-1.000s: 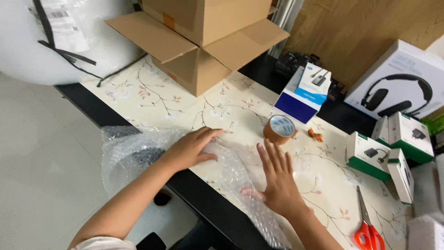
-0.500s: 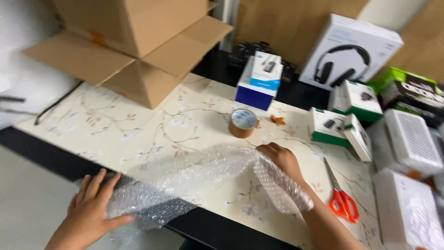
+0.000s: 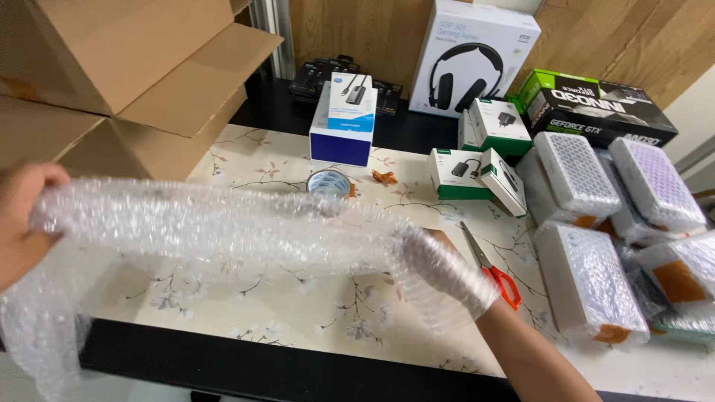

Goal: The person wraps a small box in bubble wrap and secures it with brown tape. They then place the wrapped item on a stack of other wrapped packages. Next, they lay out a sheet of bubble wrap and wrap another small box, securing it with tape.

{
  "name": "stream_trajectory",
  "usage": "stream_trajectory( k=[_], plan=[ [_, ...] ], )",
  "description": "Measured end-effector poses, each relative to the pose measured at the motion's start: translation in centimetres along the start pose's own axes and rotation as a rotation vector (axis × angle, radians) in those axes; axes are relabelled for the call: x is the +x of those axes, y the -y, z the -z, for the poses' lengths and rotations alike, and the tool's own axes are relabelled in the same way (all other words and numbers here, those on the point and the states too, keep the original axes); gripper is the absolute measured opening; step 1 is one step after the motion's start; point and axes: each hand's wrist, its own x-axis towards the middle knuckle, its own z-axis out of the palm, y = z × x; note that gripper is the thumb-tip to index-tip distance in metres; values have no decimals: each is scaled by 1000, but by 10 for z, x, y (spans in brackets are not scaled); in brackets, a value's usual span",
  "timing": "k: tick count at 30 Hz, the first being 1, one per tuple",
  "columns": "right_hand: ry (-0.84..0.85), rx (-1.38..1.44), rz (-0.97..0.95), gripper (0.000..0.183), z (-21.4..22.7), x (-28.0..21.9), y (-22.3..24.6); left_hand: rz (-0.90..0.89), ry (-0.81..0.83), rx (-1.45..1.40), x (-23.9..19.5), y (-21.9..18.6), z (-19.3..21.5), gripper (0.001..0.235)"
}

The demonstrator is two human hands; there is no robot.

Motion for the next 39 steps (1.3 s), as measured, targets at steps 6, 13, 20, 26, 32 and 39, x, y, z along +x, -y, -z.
stream_trajectory(
  k=[6, 13, 20, 26, 32, 39],
  plan=[
    [57, 15, 37, 29, 25, -43, 45, 19, -148, -109, 66, -56, 11, 40],
    [-40, 375, -167, 21, 79, -59, -26, 394, 525, 381, 121, -244, -23, 83],
    [-130, 777, -370, 11, 136, -82, -96, 425, 929, 265, 98, -206, -95, 133],
    [-180, 970, -250, 91, 169, -89, -158, 114, 592, 180, 72, -162, -122, 125],
    [501, 754, 684, 89, 158, -149, -102, -322, -110, 860, 37, -162, -143, 67],
    [-40, 630, 125, 71, 124, -132, -84, -443, 528, 203, -17, -202, -176, 62]
  ],
)
